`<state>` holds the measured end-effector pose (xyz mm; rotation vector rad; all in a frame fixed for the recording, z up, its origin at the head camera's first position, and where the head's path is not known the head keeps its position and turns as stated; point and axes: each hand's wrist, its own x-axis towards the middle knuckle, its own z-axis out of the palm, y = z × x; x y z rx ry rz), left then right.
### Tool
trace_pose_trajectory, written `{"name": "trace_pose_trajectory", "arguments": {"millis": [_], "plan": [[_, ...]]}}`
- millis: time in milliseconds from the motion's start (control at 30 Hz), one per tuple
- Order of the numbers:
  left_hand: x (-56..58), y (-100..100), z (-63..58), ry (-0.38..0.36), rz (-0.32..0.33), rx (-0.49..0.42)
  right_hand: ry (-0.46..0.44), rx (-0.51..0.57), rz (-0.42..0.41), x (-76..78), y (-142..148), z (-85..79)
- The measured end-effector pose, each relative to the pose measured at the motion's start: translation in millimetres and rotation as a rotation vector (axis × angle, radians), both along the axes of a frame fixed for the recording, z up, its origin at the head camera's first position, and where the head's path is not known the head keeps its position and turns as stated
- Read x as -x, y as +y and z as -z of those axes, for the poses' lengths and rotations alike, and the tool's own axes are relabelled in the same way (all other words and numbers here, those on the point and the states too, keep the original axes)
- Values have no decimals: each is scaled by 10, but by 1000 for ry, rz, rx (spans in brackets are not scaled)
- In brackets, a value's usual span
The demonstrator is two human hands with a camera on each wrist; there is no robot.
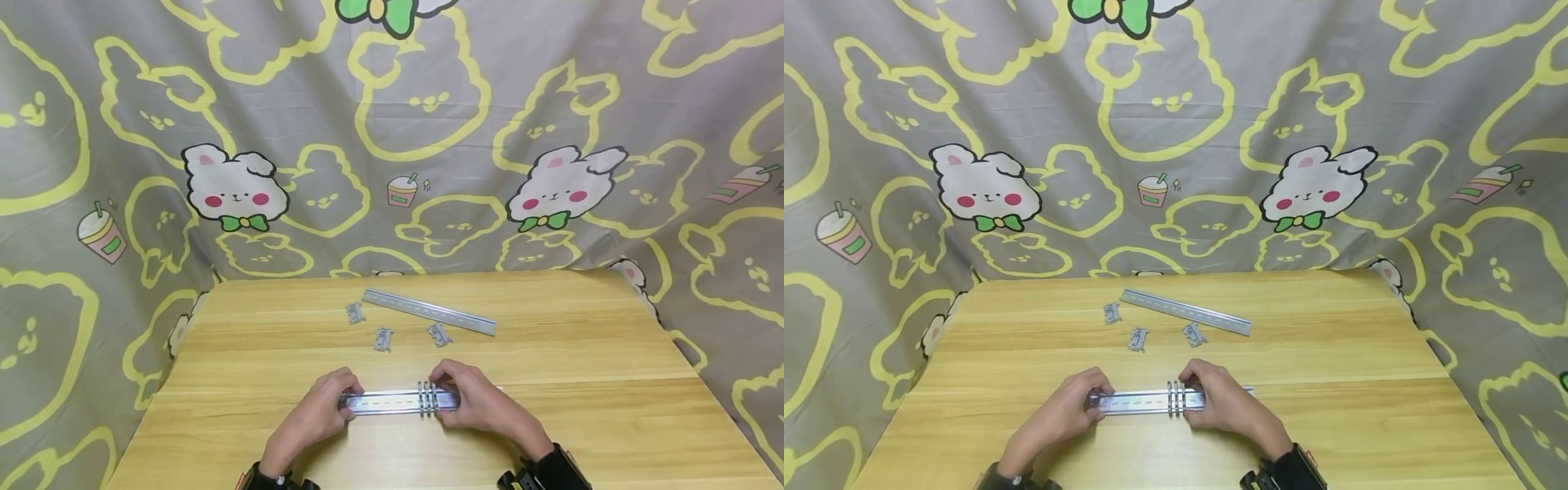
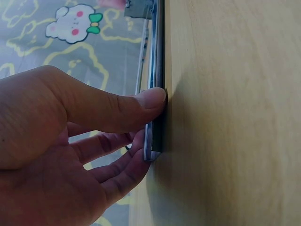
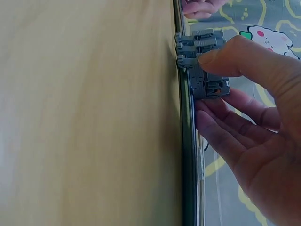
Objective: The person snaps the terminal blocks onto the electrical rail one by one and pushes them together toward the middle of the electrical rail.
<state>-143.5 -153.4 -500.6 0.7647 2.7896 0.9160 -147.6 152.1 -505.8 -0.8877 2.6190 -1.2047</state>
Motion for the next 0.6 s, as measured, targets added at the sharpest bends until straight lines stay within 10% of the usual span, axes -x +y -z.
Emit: {"name": "trace_pose_trajectory", "arguments": {"millis": [600], "plan": [[7,-5,-4,-19,-7,3,15,-10,5,-2,-89,18]]}}
